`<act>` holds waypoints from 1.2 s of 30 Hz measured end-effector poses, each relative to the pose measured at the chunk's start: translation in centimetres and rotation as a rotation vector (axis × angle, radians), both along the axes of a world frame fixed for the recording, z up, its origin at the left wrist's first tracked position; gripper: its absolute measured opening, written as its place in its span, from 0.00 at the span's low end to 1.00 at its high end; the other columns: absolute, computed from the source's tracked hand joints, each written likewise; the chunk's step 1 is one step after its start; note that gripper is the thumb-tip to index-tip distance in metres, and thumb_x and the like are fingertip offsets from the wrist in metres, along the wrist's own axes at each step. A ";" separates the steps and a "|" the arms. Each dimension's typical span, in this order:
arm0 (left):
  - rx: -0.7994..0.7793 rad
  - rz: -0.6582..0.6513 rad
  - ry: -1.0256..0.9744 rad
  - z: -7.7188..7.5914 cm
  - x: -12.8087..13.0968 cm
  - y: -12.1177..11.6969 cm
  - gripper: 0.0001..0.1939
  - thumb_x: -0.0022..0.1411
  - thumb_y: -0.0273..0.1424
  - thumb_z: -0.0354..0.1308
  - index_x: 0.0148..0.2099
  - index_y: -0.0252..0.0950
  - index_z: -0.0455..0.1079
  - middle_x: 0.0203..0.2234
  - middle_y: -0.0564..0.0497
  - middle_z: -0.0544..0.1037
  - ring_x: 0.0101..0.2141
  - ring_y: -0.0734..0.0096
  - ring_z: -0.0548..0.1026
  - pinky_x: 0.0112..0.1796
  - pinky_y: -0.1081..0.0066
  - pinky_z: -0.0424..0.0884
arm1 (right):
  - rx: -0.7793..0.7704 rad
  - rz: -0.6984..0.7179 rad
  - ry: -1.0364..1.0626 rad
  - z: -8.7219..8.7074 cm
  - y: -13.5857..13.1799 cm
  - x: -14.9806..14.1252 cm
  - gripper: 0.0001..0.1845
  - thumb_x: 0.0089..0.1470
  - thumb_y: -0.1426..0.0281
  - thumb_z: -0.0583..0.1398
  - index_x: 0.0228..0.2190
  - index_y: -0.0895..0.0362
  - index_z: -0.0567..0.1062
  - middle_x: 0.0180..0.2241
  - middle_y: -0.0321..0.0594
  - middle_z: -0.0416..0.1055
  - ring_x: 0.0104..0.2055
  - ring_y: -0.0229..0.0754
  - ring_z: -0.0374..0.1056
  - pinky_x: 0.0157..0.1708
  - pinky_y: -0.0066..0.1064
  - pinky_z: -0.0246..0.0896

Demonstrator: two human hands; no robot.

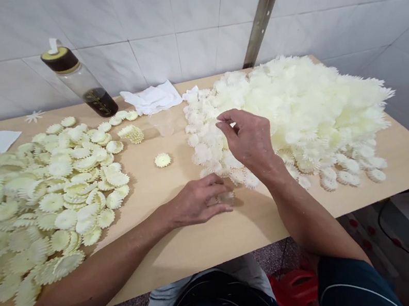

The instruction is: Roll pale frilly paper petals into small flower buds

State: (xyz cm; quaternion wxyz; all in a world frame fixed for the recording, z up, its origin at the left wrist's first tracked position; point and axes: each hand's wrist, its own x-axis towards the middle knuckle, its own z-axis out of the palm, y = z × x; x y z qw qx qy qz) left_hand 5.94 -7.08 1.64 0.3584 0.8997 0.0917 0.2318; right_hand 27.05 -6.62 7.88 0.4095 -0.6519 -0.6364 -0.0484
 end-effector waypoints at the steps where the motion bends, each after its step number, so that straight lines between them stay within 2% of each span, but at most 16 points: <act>1: 0.065 -0.025 0.069 -0.1 0.0 -0.3 0.18 0.71 0.42 0.62 0.54 0.35 0.76 0.50 0.41 0.78 0.46 0.62 0.79 0.45 0.65 0.78 | 0.018 -0.021 -0.049 0.0 0.1 0.3 0.12 0.65 0.61 0.63 0.44 0.54 0.83 0.39 0.41 0.81 0.27 0.38 0.70 0.36 0.35 0.69; 4: 0.212 -0.007 0.197 -0.4 0.2 -0.8 0.13 0.74 0.37 0.57 0.51 0.35 0.77 0.50 0.43 0.78 0.45 0.63 0.79 0.41 0.67 0.78 | 0.036 -0.057 -0.150 -0.1 0.3 1.0 0.16 0.66 0.60 0.62 0.49 0.53 0.81 0.48 0.45 0.80 0.27 0.38 0.69 0.40 0.38 0.70; 6: 0.246 0.027 0.183 -0.8 0.3 -1.0 0.13 0.76 0.35 0.53 0.49 0.36 0.77 0.48 0.44 0.79 0.42 0.66 0.79 0.39 0.69 0.77 | 0.035 -0.068 -0.178 0.0 0.4 1.2 0.16 0.66 0.60 0.62 0.50 0.54 0.81 0.49 0.47 0.79 0.27 0.38 0.68 0.39 0.39 0.70; 10: 0.202 0.062 0.006 -1.5 0.5 -0.8 0.14 0.77 0.32 0.51 0.50 0.36 0.78 0.44 0.46 0.82 0.42 0.70 0.81 0.40 0.72 0.77 | 0.039 -0.072 -0.128 0.2 0.4 1.0 0.11 0.64 0.65 0.63 0.45 0.54 0.83 0.42 0.43 0.82 0.25 0.37 0.67 0.37 0.37 0.70; 15: 0.121 0.159 -0.172 -1.6 0.6 -0.4 0.13 0.77 0.33 0.54 0.50 0.34 0.78 0.40 0.45 0.83 0.40 0.69 0.82 0.42 0.69 0.79 | 0.066 -0.028 -0.059 0.4 0.2 -0.2 0.09 0.64 0.65 0.63 0.40 0.53 0.84 0.35 0.40 0.82 0.26 0.38 0.68 0.33 0.33 0.68; 19: 0.155 0.311 -0.293 -1.5 0.7 -0.2 0.13 0.76 0.30 0.54 0.54 0.32 0.76 0.43 0.42 0.83 0.43 0.68 0.82 0.45 0.68 0.81 | 0.069 -0.013 -0.056 0.4 0.1 -0.4 0.09 0.64 0.66 0.63 0.40 0.53 0.84 0.35 0.40 0.82 0.25 0.38 0.68 0.32 0.32 0.67; 21: 0.212 0.341 -0.298 -1.4 0.7 -0.1 0.14 0.76 0.31 0.54 0.57 0.33 0.75 0.50 0.40 0.82 0.49 0.65 0.82 0.49 0.64 0.81 | 0.073 -0.013 -0.064 0.4 0.1 -0.3 0.09 0.64 0.66 0.63 0.40 0.53 0.84 0.36 0.40 0.82 0.26 0.38 0.68 0.32 0.32 0.67; 24: 0.296 0.348 -0.247 -1.1 0.6 0.0 0.19 0.74 0.37 0.57 0.61 0.34 0.72 0.62 0.34 0.75 0.54 0.57 0.79 0.52 0.55 0.80 | 0.082 -0.005 -0.067 0.4 0.2 -0.4 0.08 0.64 0.66 0.63 0.40 0.53 0.84 0.38 0.41 0.83 0.26 0.38 0.68 0.32 0.33 0.67; 27: 0.292 0.399 -0.269 -0.8 0.2 0.6 0.16 0.75 0.36 0.56 0.58 0.34 0.73 0.60 0.33 0.76 0.54 0.57 0.79 0.51 0.57 0.80 | 0.099 0.021 -0.047 0.4 0.0 -0.9 0.08 0.65 0.66 0.63 0.39 0.54 0.84 0.38 0.41 0.83 0.25 0.37 0.68 0.31 0.33 0.67; 29: 0.263 0.477 -0.321 -0.6 -0.2 1.5 0.14 0.76 0.31 0.52 0.55 0.34 0.75 0.51 0.37 0.81 0.50 0.63 0.80 0.48 0.64 0.80 | 0.101 0.056 -0.029 0.2 -0.2 -1.5 0.08 0.65 0.66 0.63 0.40 0.54 0.84 0.37 0.40 0.83 0.26 0.38 0.69 0.30 0.33 0.67; 32: 0.243 0.634 -0.354 0.2 -1.3 3.7 0.15 0.77 0.30 0.49 0.54 0.36 0.76 0.40 0.44 0.81 0.40 0.68 0.80 0.41 0.69 0.77 | 0.046 0.185 -0.012 -0.2 -0.7 -2.9 0.08 0.66 0.66 0.63 0.42 0.53 0.84 0.37 0.40 0.83 0.29 0.39 0.73 0.33 0.32 0.69; 36: 0.122 0.897 -0.290 1.9 -3.5 7.2 0.13 0.75 0.35 0.53 0.51 0.35 0.77 0.40 0.45 0.82 0.37 0.68 0.78 0.42 0.69 0.74 | -0.174 0.465 -0.035 -1.7 -1.7 -5.2 0.08 0.68 0.69 0.61 0.42 0.53 0.83 0.38 0.40 0.83 0.38 0.43 0.78 0.39 0.34 0.71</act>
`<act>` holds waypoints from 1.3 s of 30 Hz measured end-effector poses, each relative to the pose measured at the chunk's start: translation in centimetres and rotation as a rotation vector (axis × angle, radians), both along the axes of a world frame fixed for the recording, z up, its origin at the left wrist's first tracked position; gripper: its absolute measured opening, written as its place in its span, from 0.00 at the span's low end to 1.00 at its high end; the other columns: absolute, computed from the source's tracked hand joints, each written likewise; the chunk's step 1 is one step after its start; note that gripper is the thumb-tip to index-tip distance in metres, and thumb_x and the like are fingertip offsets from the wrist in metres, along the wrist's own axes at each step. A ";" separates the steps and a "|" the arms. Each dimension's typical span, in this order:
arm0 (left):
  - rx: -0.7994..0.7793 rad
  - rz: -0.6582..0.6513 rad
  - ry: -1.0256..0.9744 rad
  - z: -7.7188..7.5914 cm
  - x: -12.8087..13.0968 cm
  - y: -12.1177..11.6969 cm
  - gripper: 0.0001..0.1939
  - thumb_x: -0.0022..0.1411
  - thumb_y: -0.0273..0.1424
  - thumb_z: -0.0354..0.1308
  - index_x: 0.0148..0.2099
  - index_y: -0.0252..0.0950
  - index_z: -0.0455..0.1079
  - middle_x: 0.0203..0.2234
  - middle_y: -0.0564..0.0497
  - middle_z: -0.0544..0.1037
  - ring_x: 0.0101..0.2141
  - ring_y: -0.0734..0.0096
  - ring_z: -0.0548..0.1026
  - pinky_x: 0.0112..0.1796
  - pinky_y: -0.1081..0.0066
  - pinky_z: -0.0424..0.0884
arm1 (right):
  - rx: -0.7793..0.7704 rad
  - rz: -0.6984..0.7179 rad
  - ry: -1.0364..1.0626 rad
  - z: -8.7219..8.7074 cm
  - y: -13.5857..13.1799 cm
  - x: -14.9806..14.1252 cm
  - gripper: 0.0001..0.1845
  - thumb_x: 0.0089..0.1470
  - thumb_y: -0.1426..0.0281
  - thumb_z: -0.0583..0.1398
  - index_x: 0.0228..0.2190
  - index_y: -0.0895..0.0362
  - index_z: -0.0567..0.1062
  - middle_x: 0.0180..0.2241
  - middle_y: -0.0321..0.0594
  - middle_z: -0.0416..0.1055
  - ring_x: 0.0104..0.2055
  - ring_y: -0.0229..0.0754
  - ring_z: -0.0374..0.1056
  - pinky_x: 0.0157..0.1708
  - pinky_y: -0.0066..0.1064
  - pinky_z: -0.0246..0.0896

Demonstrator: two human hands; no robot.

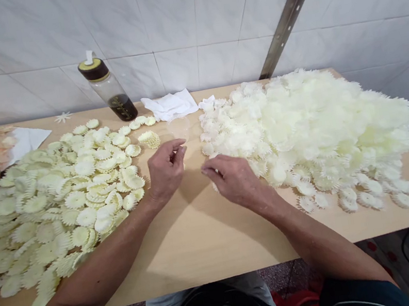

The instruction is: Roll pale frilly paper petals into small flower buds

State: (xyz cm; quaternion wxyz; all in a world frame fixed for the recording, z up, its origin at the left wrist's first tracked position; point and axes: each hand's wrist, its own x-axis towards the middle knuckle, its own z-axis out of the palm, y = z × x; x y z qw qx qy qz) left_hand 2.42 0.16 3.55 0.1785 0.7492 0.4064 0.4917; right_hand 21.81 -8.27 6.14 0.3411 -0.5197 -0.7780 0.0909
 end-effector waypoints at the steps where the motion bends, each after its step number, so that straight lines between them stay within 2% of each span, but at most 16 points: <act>1: -0.040 0.031 0.048 0.5 -0.6 0.8 0.13 0.75 0.36 0.53 0.48 0.35 0.77 0.39 0.45 0.82 0.37 0.68 0.78 0.43 0.69 0.73 | -0.046 0.080 -0.023 -0.5 -0.3 -0.6 0.09 0.69 0.69 0.61 0.41 0.54 0.82 0.38 0.41 0.83 0.38 0.43 0.79 0.39 0.34 0.72; 4: -0.174 0.099 0.262 1.6 -2.4 2.4 0.10 0.71 0.35 0.57 0.45 0.37 0.78 0.38 0.46 0.82 0.37 0.64 0.78 0.44 0.66 0.72 | -0.153 0.247 -0.086 -2.0 -1.1 -2.3 0.11 0.71 0.66 0.59 0.44 0.55 0.81 0.38 0.44 0.81 0.39 0.46 0.78 0.41 0.39 0.73; 7: -0.322 0.059 0.540 2.3 -3.8 2.9 0.14 0.64 0.40 0.65 0.48 0.39 0.78 0.39 0.45 0.81 0.40 0.56 0.78 0.44 0.62 0.72 | -0.183 0.365 -0.050 -3.4 -1.8 -3.7 0.11 0.71 0.69 0.57 0.47 0.54 0.80 0.43 0.45 0.80 0.44 0.47 0.78 0.45 0.40 0.74; 10: -0.375 -0.049 0.708 2.2 -4.6 2.9 0.22 0.59 0.44 0.69 0.52 0.41 0.77 0.44 0.44 0.79 0.42 0.52 0.78 0.43 0.61 0.71 | -0.186 0.375 0.033 -4.5 -2.0 -4.6 0.12 0.71 0.70 0.57 0.47 0.53 0.80 0.44 0.44 0.80 0.45 0.47 0.78 0.46 0.40 0.75; 13: -0.399 -0.107 0.743 1.7 -4.5 2.8 0.17 0.59 0.39 0.69 0.49 0.41 0.76 0.43 0.45 0.78 0.41 0.53 0.77 0.42 0.62 0.71 | -0.188 0.340 0.120 -5.2 -1.8 -5.1 0.12 0.71 0.70 0.56 0.46 0.53 0.80 0.43 0.44 0.80 0.43 0.46 0.78 0.44 0.39 0.75; 16: -0.399 -0.129 0.626 0.9 -3.8 2.8 0.12 0.58 0.34 0.68 0.44 0.39 0.73 0.40 0.47 0.78 0.38 0.57 0.76 0.41 0.63 0.69 | -0.179 0.309 0.209 -5.6 -1.2 -5.0 0.11 0.70 0.72 0.57 0.45 0.54 0.81 0.42 0.43 0.80 0.42 0.44 0.78 0.42 0.37 0.75; 19: -0.422 -0.143 0.407 0.1 -2.9 2.7 0.09 0.58 0.31 0.67 0.38 0.39 0.70 0.34 0.50 0.78 0.34 0.63 0.74 0.37 0.66 0.68 | -0.153 0.248 0.268 -5.7 -0.4 -4.5 0.11 0.69 0.73 0.58 0.44 0.53 0.81 0.40 0.42 0.81 0.41 0.43 0.78 0.42 0.36 0.75; 22: -0.443 -0.141 0.193 -0.9 -1.9 2.2 0.09 0.60 0.33 0.67 0.35 0.38 0.69 0.28 0.54 0.76 0.30 0.69 0.72 0.35 0.69 0.68 | -0.125 0.169 0.265 -5.6 0.3 -3.8 0.10 0.68 0.72 0.59 0.42 0.52 0.81 0.40 0.42 0.81 0.40 0.44 0.78 0.41 0.37 0.74; 25: -0.429 -0.112 0.031 -1.9 -1.2 1.7 0.09 0.63 0.37 0.66 0.37 0.38 0.72 0.27 0.54 0.78 0.29 0.71 0.73 0.35 0.71 0.69 | -0.106 0.121 0.247 -5.5 0.8 -3.3 0.09 0.68 0.72 0.59 0.41 0.53 0.81 0.40 0.42 0.82 0.40 0.44 0.78 0.41 0.37 0.74; 30: -0.427 -0.083 -0.062 -3.1 -1.0 1.7 0.10 0.66 0.39 0.63 0.38 0.37 0.74 0.27 0.54 0.79 0.28 0.73 0.74 0.33 0.73 0.70 | -0.116 0.129 0.189 -5.6 0.9 -3.1 0.11 0.68 0.73 0.58 0.43 0.52 0.81 0.41 0.42 0.81 0.42 0.45 0.77 0.43 0.38 0.74; 33: -0.476 -0.072 -0.111 -3.4 -1.0 2.0 0.10 0.66 0.38 0.61 0.42 0.37 0.75 0.27 0.54 0.78 0.24 0.75 0.73 0.28 0.74 0.70 | -0.122 0.145 0.171 -6.0 0.6 -3.1 0.11 0.68 0.73 0.58 0.44 0.52 0.81 0.41 0.42 0.80 0.43 0.45 0.77 0.44 0.38 0.73; 37: -0.533 -0.049 -0.191 -3.5 -0.8 2.1 0.14 0.65 0.35 0.61 0.51 0.36 0.76 0.34 0.52 0.81 0.22 0.76 0.75 0.25 0.75 0.71 | -0.106 0.152 0.183 -6.3 0.4 -3.2 0.11 0.68 0.74 0.58 0.44 0.53 0.80 0.42 0.42 0.80 0.43 0.45 0.77 0.44 0.38 0.73; 39: -0.545 -0.052 -0.192 -3.4 -0.8 2.1 0.14 0.65 0.34 0.62 0.50 0.36 0.77 0.31 0.52 0.81 0.22 0.75 0.75 0.26 0.75 0.71 | -0.104 0.158 0.184 -6.3 0.3 -3.3 0.11 0.68 0.74 0.57 0.44 0.53 0.80 0.42 0.43 0.80 0.43 0.45 0.77 0.44 0.39 0.73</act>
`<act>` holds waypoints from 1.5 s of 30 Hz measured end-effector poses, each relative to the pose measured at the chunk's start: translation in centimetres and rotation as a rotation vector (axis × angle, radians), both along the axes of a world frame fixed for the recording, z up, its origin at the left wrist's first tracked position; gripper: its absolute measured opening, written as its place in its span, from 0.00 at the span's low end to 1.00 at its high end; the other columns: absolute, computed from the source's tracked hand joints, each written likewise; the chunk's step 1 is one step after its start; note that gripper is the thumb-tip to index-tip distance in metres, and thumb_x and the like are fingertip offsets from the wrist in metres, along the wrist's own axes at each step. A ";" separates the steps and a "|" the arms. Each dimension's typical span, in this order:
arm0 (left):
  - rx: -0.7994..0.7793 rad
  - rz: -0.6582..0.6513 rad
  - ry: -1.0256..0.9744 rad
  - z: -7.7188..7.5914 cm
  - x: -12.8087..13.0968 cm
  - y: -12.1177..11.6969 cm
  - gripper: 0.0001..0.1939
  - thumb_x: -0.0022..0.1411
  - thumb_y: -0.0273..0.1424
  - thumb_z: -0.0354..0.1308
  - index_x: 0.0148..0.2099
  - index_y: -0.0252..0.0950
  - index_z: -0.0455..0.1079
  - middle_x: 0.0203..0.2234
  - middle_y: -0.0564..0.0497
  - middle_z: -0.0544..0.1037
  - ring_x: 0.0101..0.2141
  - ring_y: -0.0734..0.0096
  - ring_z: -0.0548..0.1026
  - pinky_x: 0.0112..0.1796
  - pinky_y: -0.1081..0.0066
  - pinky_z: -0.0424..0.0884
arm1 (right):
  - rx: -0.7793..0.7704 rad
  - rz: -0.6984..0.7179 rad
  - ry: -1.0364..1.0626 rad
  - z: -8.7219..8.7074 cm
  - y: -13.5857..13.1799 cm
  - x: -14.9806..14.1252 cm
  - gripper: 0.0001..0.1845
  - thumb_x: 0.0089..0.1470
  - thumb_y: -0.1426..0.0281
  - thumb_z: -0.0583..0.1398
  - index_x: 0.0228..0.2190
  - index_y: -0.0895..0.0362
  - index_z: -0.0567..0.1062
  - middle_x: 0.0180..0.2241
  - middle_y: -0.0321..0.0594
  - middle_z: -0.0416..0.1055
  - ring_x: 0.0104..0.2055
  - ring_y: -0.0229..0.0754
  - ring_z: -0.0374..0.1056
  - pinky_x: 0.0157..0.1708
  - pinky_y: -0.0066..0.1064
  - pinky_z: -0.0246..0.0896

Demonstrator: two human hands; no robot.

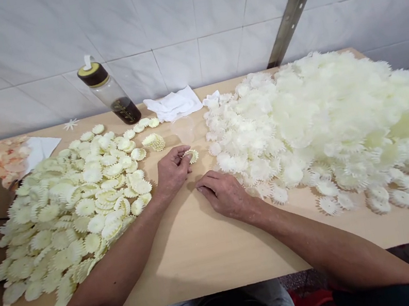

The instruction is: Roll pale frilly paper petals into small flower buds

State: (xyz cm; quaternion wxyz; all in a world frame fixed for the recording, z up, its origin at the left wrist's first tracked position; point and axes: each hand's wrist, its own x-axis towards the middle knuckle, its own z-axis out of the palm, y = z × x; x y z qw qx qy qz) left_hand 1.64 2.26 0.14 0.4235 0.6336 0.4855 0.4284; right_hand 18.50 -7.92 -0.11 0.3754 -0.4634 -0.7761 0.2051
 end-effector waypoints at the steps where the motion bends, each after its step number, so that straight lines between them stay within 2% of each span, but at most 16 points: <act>1: -0.004 -0.008 0.004 0.0 0.0 0.0 0.12 0.64 0.34 0.62 0.48 0.36 0.77 0.29 0.53 0.80 0.22 0.75 0.75 0.26 0.75 0.71 | 0.001 0.000 0.002 0.0 0.0 0.0 0.11 0.68 0.73 0.57 0.44 0.53 0.80 0.42 0.42 0.80 0.43 0.45 0.77 0.44 0.39 0.73; 5: 0.004 -0.041 -0.010 0.0 -0.1 -0.1 0.10 0.63 0.36 0.64 0.42 0.36 0.78 0.28 0.53 0.79 0.25 0.74 0.75 0.28 0.74 0.72 | 0.004 -0.012 0.000 0.1 0.1 0.0 0.10 0.69 0.72 0.58 0.43 0.52 0.80 0.41 0.42 0.81 0.42 0.45 0.77 0.43 0.39 0.73; 15: 0.057 -0.052 -0.008 0.2 -0.4 -0.1 0.07 0.62 0.35 0.62 0.36 0.37 0.72 0.23 0.56 0.73 0.24 0.75 0.70 0.27 0.75 0.67 | 0.000 -0.067 -0.011 0.1 0.2 -0.3 0.09 0.67 0.72 0.58 0.41 0.52 0.80 0.39 0.41 0.81 0.40 0.45 0.77 0.41 0.37 0.73; 21: -0.006 -0.037 -0.068 0.0 -0.4 0.3 0.09 0.63 0.37 0.62 0.39 0.36 0.72 0.22 0.57 0.72 0.20 0.77 0.69 0.24 0.76 0.66 | -0.012 -0.195 0.031 0.5 0.7 -0.3 0.08 0.66 0.70 0.60 0.43 0.53 0.80 0.39 0.42 0.80 0.39 0.45 0.77 0.38 0.37 0.73; 25: -0.036 -0.045 -0.096 0.1 -0.4 0.2 0.10 0.65 0.38 0.61 0.42 0.35 0.74 0.20 0.58 0.73 0.19 0.77 0.70 0.25 0.76 0.68 | -0.025 -0.278 0.050 0.2 1.0 -0.4 0.09 0.64 0.69 0.61 0.44 0.56 0.79 0.40 0.45 0.80 0.35 0.43 0.75 0.35 0.35 0.72; 33: -0.018 -0.057 -0.094 0.5 -0.3 0.1 0.11 0.66 0.39 0.59 0.40 0.35 0.76 0.21 0.57 0.73 0.20 0.76 0.70 0.25 0.76 0.67 | -0.017 -0.264 0.052 -0.1 0.9 -1.0 0.10 0.66 0.69 0.59 0.41 0.55 0.81 0.37 0.42 0.80 0.37 0.43 0.74 0.41 0.36 0.71; 38: 0.012 -0.046 -0.062 0.3 -0.3 0.1 0.10 0.66 0.37 0.58 0.38 0.36 0.75 0.22 0.57 0.73 0.21 0.75 0.71 0.27 0.74 0.67 | -0.125 -0.300 0.110 0.2 1.0 -0.8 0.10 0.64 0.67 0.60 0.42 0.55 0.80 0.37 0.42 0.80 0.37 0.44 0.75 0.42 0.38 0.74; 40: 0.009 -0.036 -0.043 0.4 -0.2 0.1 0.10 0.67 0.36 0.57 0.38 0.36 0.75 0.23 0.56 0.74 0.22 0.74 0.72 0.29 0.74 0.68 | -0.244 -0.334 0.185 0.7 1.3 -0.9 0.13 0.62 0.66 0.61 0.46 0.56 0.78 0.39 0.43 0.80 0.36 0.44 0.76 0.38 0.38 0.76; 43: 0.017 0.001 0.026 0.7 0.2 0.3 0.10 0.67 0.34 0.56 0.37 0.36 0.75 0.22 0.56 0.74 0.25 0.73 0.72 0.32 0.73 0.68 | -0.442 -0.367 0.313 1.4 2.4 -1.3 0.29 0.60 0.62 0.62 0.60 0.58 0.68 0.47 0.48 0.77 0.31 0.43 0.75 0.24 0.35 0.76; 45: 0.015 0.038 0.108 1.0 0.6 0.7 0.09 0.66 0.30 0.56 0.34 0.36 0.75 0.23 0.54 0.76 0.27 0.71 0.73 0.34 0.73 0.68 | -0.504 -0.363 0.356 1.8 3.3 -1.7 0.39 0.58 0.62 0.63 0.67 0.57 0.60 0.52 0.51 0.74 0.29 0.42 0.74 0.18 0.34 0.74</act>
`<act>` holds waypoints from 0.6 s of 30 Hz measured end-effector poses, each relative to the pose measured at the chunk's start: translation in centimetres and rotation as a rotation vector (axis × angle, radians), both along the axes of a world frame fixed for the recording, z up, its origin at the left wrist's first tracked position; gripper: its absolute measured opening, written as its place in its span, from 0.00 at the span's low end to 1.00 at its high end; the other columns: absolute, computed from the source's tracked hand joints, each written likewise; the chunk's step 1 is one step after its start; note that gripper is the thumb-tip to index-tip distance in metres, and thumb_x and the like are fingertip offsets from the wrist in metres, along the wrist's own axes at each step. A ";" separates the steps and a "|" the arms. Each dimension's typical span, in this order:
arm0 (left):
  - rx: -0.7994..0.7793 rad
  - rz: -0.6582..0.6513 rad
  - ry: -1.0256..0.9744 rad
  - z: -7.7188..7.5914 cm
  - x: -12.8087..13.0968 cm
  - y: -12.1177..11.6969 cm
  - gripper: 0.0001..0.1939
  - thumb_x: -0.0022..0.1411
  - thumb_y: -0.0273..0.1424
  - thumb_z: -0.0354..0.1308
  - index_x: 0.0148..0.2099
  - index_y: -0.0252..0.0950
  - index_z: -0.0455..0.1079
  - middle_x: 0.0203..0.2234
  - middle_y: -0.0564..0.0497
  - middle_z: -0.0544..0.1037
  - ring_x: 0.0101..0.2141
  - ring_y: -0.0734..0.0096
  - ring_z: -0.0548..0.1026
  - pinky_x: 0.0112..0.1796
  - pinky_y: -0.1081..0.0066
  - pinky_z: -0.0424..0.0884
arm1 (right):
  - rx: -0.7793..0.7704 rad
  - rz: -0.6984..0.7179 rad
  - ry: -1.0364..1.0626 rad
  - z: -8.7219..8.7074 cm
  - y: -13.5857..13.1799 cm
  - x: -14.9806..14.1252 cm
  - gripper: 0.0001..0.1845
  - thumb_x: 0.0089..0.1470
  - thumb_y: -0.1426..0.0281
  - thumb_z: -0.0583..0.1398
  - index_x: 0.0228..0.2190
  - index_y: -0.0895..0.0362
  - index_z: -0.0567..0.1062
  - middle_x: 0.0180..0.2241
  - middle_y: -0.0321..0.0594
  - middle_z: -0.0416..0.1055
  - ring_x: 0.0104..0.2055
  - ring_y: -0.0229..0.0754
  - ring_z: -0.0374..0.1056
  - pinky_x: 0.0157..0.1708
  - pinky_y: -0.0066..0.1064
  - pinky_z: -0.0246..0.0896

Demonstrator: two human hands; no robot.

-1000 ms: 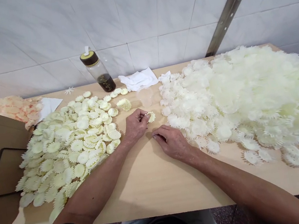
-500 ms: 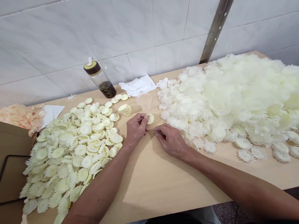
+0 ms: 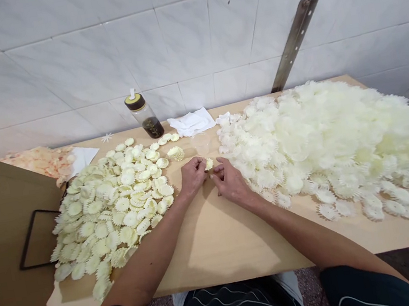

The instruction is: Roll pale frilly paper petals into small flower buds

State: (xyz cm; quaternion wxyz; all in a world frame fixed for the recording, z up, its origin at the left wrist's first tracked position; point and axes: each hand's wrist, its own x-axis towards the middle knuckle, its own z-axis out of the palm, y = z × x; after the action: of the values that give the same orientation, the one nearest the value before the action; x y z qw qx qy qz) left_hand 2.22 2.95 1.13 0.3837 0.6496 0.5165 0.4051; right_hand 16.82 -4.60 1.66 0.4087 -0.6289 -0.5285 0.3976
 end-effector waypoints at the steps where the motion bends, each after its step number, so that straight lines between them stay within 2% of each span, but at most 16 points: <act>1: -0.005 0.013 0.046 0.1 0.1 0.2 0.08 0.65 0.28 0.56 0.33 0.36 0.75 0.24 0.53 0.77 0.28 0.71 0.74 0.34 0.73 0.68 | -0.005 0.001 0.010 0.1 0.5 -0.2 0.41 0.57 0.63 0.63 0.68 0.56 0.58 0.53 0.52 0.73 0.29 0.41 0.74 0.18 0.34 0.75; 4: -0.064 -0.018 0.089 0.3 0.2 0.7 0.08 0.63 0.28 0.57 0.32 0.36 0.75 0.25 0.51 0.78 0.29 0.69 0.75 0.33 0.72 0.68 | 0.012 0.003 0.001 0.0 1.6 -0.7 0.43 0.55 0.67 0.64 0.69 0.55 0.57 0.53 0.50 0.73 0.28 0.40 0.75 0.20 0.32 0.76; 7: -0.058 -0.052 0.043 0.1 -0.1 0.7 0.09 0.64 0.31 0.58 0.31 0.35 0.75 0.27 0.51 0.80 0.29 0.70 0.75 0.33 0.72 0.68 | 0.021 0.006 -0.037 -0.3 2.0 -0.7 0.40 0.55 0.67 0.64 0.67 0.55 0.62 0.45 0.45 0.76 0.24 0.38 0.73 0.20 0.32 0.76; 12: -0.058 -0.129 -0.080 -0.5 -0.6 0.2 0.09 0.65 0.34 0.60 0.36 0.35 0.78 0.30 0.50 0.82 0.30 0.70 0.76 0.34 0.73 0.70 | 0.040 0.025 0.034 -0.8 1.5 -0.2 0.29 0.58 0.60 0.64 0.59 0.57 0.72 0.32 0.37 0.74 0.22 0.39 0.73 0.21 0.32 0.75; 15: -0.087 -0.150 -0.123 -0.3 -0.8 0.1 0.11 0.66 0.37 0.60 0.38 0.35 0.78 0.29 0.51 0.81 0.29 0.71 0.75 0.33 0.74 0.70 | 0.092 0.025 0.070 -1.0 1.2 -0.1 0.29 0.59 0.56 0.65 0.58 0.57 0.74 0.30 0.36 0.74 0.21 0.39 0.72 0.20 0.32 0.74; 18: -0.094 -0.154 -0.118 0.1 -0.9 0.0 0.16 0.69 0.41 0.58 0.35 0.35 0.77 0.25 0.53 0.77 0.25 0.74 0.71 0.29 0.74 0.67 | 0.116 0.015 0.069 -1.2 1.1 -0.1 0.31 0.61 0.53 0.65 0.59 0.57 0.74 0.28 0.35 0.75 0.19 0.39 0.71 0.20 0.32 0.73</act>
State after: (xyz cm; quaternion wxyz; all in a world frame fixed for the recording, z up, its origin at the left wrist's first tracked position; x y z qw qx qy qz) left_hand 1.35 2.94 1.19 0.4736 0.6435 0.4601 0.3872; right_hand 16.74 -3.48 0.50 0.4593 -0.5862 -0.5410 0.3907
